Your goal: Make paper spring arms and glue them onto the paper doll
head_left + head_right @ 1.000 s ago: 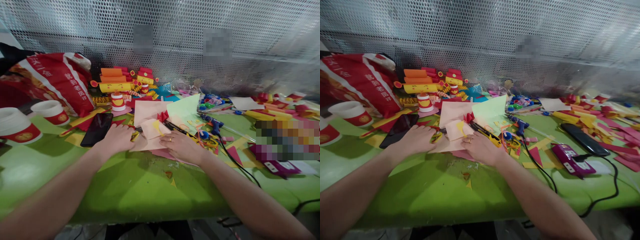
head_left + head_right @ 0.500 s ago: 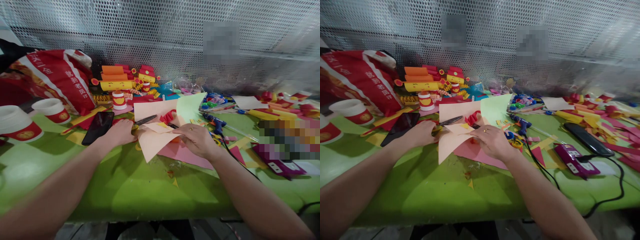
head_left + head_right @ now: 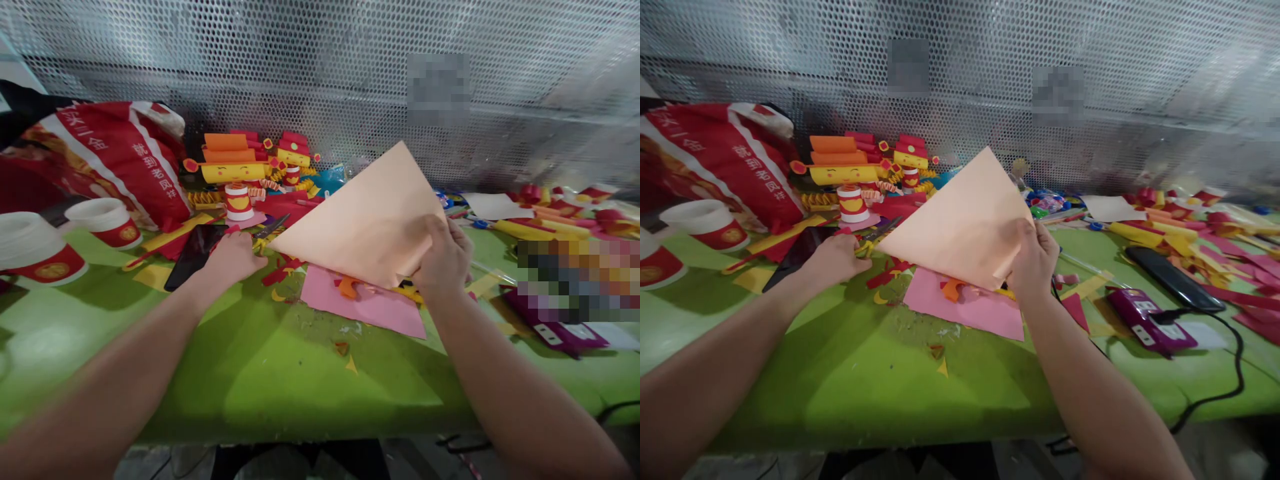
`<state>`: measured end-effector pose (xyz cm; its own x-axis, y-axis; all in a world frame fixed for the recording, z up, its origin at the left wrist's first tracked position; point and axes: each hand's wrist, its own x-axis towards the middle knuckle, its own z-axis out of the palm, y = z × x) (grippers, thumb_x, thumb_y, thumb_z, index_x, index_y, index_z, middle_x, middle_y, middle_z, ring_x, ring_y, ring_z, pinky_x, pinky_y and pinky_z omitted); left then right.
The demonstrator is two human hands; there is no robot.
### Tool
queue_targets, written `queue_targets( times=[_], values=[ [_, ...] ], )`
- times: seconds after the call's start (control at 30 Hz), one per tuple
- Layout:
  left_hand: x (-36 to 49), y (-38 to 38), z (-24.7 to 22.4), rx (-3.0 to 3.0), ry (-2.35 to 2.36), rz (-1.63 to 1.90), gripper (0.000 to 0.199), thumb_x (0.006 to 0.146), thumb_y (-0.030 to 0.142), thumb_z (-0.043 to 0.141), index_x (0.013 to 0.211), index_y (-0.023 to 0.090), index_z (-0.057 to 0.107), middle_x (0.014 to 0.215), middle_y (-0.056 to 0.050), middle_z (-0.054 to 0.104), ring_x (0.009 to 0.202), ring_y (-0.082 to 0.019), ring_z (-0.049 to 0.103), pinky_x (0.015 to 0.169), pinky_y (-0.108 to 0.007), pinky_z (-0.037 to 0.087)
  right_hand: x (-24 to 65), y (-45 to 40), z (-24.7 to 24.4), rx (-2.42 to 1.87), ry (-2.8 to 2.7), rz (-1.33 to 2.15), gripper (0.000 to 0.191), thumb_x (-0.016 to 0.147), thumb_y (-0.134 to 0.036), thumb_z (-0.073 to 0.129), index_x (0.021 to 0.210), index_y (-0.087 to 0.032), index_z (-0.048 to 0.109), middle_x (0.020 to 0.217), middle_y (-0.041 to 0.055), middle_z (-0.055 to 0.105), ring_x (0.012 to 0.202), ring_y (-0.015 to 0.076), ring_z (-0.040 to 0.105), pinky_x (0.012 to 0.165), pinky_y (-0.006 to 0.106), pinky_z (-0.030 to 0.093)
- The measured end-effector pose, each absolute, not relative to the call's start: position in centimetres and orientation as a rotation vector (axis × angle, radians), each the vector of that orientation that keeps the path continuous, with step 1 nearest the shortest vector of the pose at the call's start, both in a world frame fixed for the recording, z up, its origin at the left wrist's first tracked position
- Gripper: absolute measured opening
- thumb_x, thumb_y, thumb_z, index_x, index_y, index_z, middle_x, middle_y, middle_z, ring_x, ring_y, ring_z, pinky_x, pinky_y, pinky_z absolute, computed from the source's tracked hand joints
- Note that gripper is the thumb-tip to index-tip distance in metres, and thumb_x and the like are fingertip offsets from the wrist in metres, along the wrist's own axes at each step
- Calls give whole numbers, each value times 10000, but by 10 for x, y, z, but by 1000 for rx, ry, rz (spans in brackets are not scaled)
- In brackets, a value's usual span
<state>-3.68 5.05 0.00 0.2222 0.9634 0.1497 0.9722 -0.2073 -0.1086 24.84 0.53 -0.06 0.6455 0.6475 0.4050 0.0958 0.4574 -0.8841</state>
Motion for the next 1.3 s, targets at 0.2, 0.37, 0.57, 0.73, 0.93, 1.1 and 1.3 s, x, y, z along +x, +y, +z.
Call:
queue_targets(
  times=[0.2,0.37,0.57,0.73,0.93,1.1,1.3],
  values=[
    [-36,50,4,-2280,-2057,-17,362,737,414,472,865,102,603,828,-182,648,850,-316,619,656,-371,492,258,11,5,-969,-628,341,70,665,-296,571,703,-237,566,729,31,616,681,204,581,594,343,480],
    [-32,46,6,-2312,-2000,-28,421,763,389,446,926,22,571,928,-244,626,943,-343,587,746,-392,472,263,10,9,-967,-703,221,138,739,-335,469,806,-240,542,892,76,642,873,252,610,688,403,504],
    [-21,41,3,-2343,-1923,-24,461,777,396,449,1005,7,548,1030,-239,601,1020,-334,547,851,-402,440,256,7,10,-764,-789,208,210,779,-383,482,906,-231,554,950,70,639,893,214,618,750,396,507],
    [-19,46,-5,-2318,-1950,-28,426,763,396,476,979,46,585,1014,-221,605,1029,-338,542,819,-399,461,247,-3,-3,-893,-1416,-137,238,858,-348,440,901,-196,617,854,78,666,863,209,637,745,368,513],
    [-38,49,9,-2307,-1912,-479,278,820,297,424,950,136,610,1015,-134,627,1006,-258,556,865,-375,442,223,-9,-22,-827,-2406,-278,303,866,-100,404,1068,-194,611,1146,82,636,1106,204,552,933,406,430],
    [-41,20,37,-2069,-1716,-1146,280,870,267,379,1024,133,570,1052,-77,615,1026,-170,542,907,-316,429,208,-8,-28,-876,-2656,-234,257,880,-220,461,1083,-177,613,1143,96,637,1117,231,536,926,425,413],
    [9,-31,17,-2737,-1124,-424,507,846,466,409,1193,105,495,1242,-141,543,1148,-265,485,966,-405,382,206,-9,-31,-923,-2580,-136,327,846,-336,514,1091,-140,607,1176,149,607,1148,262,505,919,445,404]
  ],
)
